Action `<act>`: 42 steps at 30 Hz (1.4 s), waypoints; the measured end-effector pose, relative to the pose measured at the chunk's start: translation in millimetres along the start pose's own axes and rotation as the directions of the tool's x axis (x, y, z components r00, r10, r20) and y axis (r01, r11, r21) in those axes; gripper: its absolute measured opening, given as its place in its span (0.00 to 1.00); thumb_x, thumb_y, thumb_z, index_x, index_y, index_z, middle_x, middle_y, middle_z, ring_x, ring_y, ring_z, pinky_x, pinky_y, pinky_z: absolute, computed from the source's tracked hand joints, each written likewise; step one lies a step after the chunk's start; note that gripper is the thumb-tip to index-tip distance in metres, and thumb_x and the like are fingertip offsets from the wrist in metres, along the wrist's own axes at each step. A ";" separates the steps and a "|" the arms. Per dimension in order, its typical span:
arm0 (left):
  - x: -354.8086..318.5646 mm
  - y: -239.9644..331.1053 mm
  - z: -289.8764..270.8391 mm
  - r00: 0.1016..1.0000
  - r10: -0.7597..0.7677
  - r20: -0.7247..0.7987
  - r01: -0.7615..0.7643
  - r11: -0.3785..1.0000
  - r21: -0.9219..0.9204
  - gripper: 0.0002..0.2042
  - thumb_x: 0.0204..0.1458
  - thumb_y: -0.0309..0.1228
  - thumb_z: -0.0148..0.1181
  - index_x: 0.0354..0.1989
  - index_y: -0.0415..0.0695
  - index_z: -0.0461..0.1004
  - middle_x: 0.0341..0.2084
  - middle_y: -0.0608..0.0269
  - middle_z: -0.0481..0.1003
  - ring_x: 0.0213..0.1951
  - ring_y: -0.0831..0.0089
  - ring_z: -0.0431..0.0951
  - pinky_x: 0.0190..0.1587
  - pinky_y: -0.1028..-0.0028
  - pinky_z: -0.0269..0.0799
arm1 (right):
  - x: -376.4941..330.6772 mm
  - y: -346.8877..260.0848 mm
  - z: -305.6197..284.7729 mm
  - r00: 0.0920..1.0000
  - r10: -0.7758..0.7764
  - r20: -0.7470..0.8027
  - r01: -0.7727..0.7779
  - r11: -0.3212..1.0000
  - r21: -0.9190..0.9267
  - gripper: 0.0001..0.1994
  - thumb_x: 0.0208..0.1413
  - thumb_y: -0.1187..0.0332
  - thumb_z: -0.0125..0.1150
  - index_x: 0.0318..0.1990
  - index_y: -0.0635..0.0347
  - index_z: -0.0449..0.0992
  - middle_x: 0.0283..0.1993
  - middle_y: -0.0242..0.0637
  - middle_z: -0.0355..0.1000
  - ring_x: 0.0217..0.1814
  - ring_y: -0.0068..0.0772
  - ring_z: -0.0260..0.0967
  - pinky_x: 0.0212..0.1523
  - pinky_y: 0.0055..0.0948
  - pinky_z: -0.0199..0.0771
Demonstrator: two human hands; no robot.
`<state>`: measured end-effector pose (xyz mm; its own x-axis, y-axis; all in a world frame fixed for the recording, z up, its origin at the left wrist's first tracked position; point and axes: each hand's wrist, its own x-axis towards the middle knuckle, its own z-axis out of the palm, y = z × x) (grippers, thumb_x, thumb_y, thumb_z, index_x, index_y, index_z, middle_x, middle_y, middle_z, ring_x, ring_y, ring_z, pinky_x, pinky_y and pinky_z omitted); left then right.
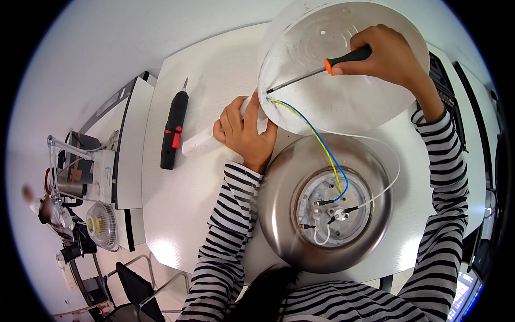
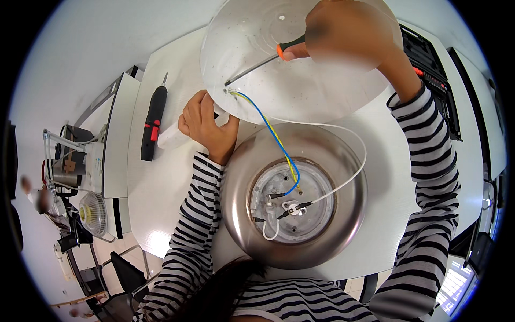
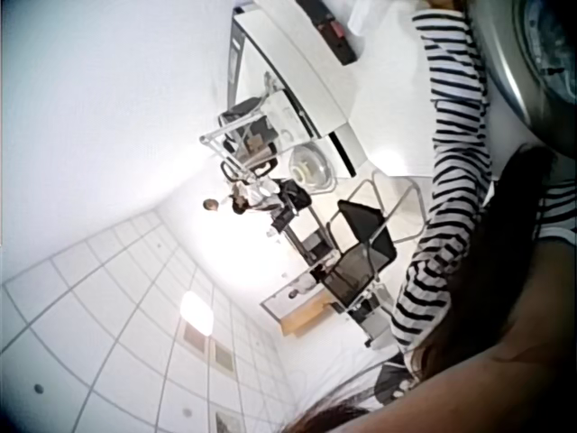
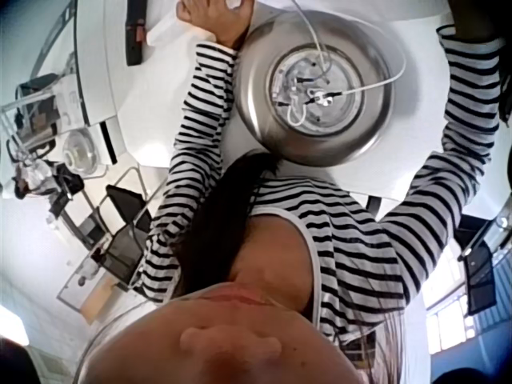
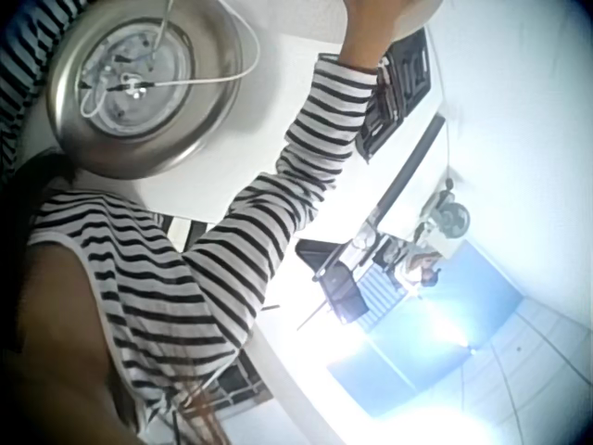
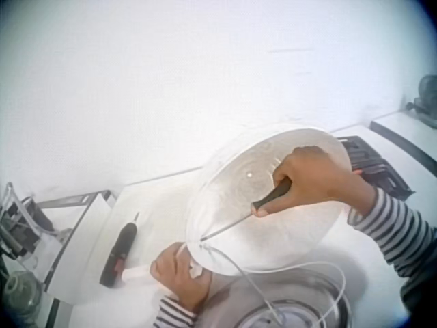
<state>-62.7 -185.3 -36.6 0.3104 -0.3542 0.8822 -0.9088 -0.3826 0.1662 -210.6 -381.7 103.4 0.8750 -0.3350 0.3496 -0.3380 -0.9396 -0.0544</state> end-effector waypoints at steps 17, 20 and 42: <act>-0.7 -0.4 0.2 1.000 0.003 -0.006 -0.003 1.000 0.007 0.20 0.33 0.35 0.65 0.39 0.46 0.70 0.38 0.67 0.69 0.40 0.71 0.67 0.46 0.68 0.48 | -23.4 10.5 30.4 0.601 -0.737 -0.309 0.450 0.632 -0.630 0.15 0.40 0.56 0.63 0.32 0.53 0.71 0.24 0.26 0.64 0.22 0.23 0.63 0.25 0.21 0.62; -1.3 1.7 0.0 1.000 -0.006 -0.016 0.006 1.000 0.003 0.19 0.34 0.34 0.64 0.38 0.46 0.70 0.38 0.67 0.69 0.40 0.71 0.67 0.46 0.68 0.49 | -16.8 13.0 23.0 0.680 -0.697 -0.229 0.522 0.679 -0.516 0.16 0.40 0.54 0.62 0.32 0.53 0.72 0.23 0.27 0.65 0.21 0.25 0.63 0.24 0.23 0.62; -0.7 -2.0 2.8 0.999 -0.028 -0.028 0.027 0.999 -0.018 0.20 0.37 0.36 0.60 0.43 0.52 0.75 0.35 0.67 0.69 0.39 0.71 0.66 0.45 0.68 0.50 | 32.0 7.8 -5.0 0.851 -0.288 0.440 0.140 0.930 0.339 0.21 0.46 0.52 0.61 0.18 0.64 0.72 0.11 0.34 0.57 0.13 0.26 0.56 0.17 0.27 0.54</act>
<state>-60.3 -186.7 -38.8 0.3275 -0.3196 0.8892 -0.9049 -0.3770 0.1977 -187.0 -399.4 118.9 0.9942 -0.0451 -0.0980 -0.0742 -0.9451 -0.3182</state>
